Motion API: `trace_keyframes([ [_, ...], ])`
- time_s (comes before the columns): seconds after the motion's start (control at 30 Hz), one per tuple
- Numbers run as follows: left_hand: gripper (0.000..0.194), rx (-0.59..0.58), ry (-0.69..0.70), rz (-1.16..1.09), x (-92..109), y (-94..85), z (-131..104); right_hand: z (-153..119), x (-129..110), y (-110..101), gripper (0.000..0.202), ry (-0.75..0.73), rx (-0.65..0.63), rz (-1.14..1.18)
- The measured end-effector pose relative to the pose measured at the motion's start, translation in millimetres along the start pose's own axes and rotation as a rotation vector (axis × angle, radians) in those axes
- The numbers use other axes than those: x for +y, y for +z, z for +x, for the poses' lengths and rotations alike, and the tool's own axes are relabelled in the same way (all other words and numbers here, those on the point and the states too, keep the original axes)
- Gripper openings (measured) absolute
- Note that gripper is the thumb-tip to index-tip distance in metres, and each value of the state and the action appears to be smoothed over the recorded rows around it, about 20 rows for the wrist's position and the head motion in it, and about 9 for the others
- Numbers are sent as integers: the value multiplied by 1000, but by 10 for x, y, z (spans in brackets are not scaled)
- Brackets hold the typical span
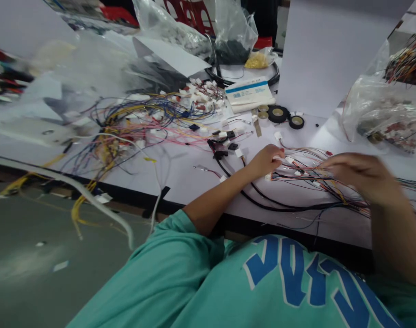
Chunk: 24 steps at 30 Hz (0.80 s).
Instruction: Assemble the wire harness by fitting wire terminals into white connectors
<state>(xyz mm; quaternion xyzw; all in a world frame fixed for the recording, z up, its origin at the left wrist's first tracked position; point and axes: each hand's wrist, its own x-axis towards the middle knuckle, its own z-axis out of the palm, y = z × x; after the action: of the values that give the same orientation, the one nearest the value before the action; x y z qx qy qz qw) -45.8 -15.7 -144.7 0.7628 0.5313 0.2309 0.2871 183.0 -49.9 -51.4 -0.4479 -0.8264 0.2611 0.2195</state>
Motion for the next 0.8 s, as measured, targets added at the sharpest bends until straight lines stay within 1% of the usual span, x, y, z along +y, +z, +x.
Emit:
trace_keyframes([
  [0.03, 28, -5, -6, 53, 24, -32, -25, 95, -43, 170, 29, 13, -135, 3],
  [0.07, 31, -1, -27, 110, 49, -69, -56, 162, -67, 314, 24, 14, -222, 1],
  [0.1, 34, 13, -57, 174, 76, -108, -92, 209, -75, 432, 20, 14, -263, -8],
  [0.13, 36, 38, -92, 249, 103, -148, -130, 241, -71, 527, 16, 14, -270, -30],
  [0.2, 38, 75, -149, 397, 161, -224, -196, 283, -44, 657, 11, -1, -235, -77],
  [0.27, 34, 58, -182, 488, 223, -283, -240, 316, -10, 729, 9, -25, -208, -115],
  [0.33, 28, -52, -192, 501, 286, -315, -261, 347, 19, 768, 10, -53, -205, -132],
  [0.4, 27, -197, -190, 468, 338, -324, -274, 371, 47, 797, 12, -96, -188, -129],
  [0.43, 27, -249, -186, 450, 354, -323, -282, 378, 62, 812, 13, -124, -167, -121],
  [0.53, 27, -326, -135, 428, 334, -308, -324, 376, 113, 866, 15, -206, -82, -96],
  [0.63, 27, -406, -28, 360, 208, -276, -388, 353, 154, 921, 16, -260, -26, -120],
  [0.7, 33, -395, 13, 280, 95, -238, -426, 338, 164, 954, 17, -292, -9, -169],
  [0.8, 39, -291, 21, 166, -52, -177, -452, 319, 158, 996, 18, -314, 9, -264],
])
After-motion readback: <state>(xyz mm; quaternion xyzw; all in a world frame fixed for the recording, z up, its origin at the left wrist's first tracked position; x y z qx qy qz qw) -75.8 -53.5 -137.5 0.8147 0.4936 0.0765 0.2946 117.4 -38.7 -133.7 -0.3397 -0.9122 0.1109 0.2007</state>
